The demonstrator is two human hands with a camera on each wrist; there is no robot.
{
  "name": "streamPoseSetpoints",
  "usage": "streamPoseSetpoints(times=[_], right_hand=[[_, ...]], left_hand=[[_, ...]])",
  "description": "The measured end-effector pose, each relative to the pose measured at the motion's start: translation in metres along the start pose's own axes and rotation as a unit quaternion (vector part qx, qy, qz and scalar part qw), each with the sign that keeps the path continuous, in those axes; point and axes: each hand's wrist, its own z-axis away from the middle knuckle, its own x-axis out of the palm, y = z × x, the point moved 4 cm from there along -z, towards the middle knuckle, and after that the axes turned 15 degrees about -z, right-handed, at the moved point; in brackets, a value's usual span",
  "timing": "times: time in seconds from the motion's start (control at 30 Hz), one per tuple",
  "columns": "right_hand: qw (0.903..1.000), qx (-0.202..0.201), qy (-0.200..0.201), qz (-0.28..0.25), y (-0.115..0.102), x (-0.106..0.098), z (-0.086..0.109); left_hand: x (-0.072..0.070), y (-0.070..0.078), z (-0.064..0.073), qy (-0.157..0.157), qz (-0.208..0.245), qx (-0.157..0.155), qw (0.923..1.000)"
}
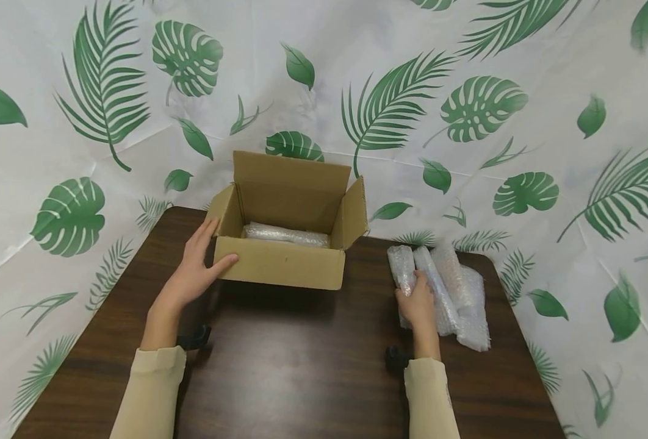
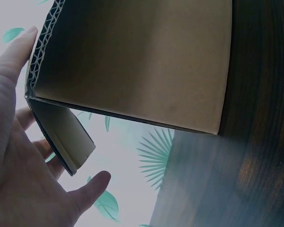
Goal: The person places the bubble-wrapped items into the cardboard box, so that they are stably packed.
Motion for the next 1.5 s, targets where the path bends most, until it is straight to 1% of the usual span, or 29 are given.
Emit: streamPoseSetpoints(times=[0.2, 0.33, 0.47, 0.63, 0.73, 0.8, 0.97, 1.03, 1.1, 1.17, 1.37, 1.5], right_hand=[[0.9999, -0.004, 0.009, -0.015, 0.002, -0.002, -0.005], [0.999, 0.008, 0.007, -0.043, -0.002, -0.005, -0.002], [0.9973, 0.008, 0.004, -0.073, -0.004, -0.007, 0.002], [0.9945, -0.024, 0.007, -0.101, -0.008, -0.01, 0.004], [0.9931, -0.043, 0.006, -0.109, -0.013, -0.011, 0.005], [0.9934, -0.047, 0.005, -0.104, -0.017, -0.013, 0.007], [0.9922, -0.044, 0.002, -0.116, -0.035, -0.022, 0.011], [0.9899, -0.044, 0.007, -0.135, -0.045, -0.028, 0.011], [0.9888, -0.049, 0.016, -0.14, -0.057, -0.034, 0.012], [0.9881, -0.059, 0.026, -0.139, -0.069, -0.041, 0.012], [0.983, -0.113, 0.045, -0.138, -0.111, -0.057, 0.013], [0.9794, -0.135, 0.058, -0.139, -0.13, -0.061, 0.016]], left_hand=[[-0.001, 0.001, 0.001, 0.001, 0.005, -0.005, 1.0], [0.001, 0.001, 0.001, 0.003, 0.004, -0.003, 1.0], [0.002, 0.0, 0.002, 0.004, 0.003, -0.001, 1.0], [0.003, -0.001, 0.002, 0.007, 0.006, 0.001, 1.0], [0.003, -0.001, 0.002, 0.009, 0.005, 0.0, 1.0], [0.003, -0.002, 0.002, 0.009, 0.004, 0.0, 0.9999], [0.003, -0.001, 0.003, 0.008, 0.003, -0.002, 1.0], [0.002, -0.001, 0.003, 0.007, 0.004, -0.002, 1.0], [0.002, 0.0, 0.003, 0.008, 0.005, -0.001, 1.0], [0.002, 0.001, 0.003, 0.008, 0.007, 0.001, 0.9999], [0.002, 0.0, 0.001, 0.009, 0.005, 0.003, 0.9999], [0.003, 0.0, 0.0, 0.007, 0.003, 0.002, 1.0]])
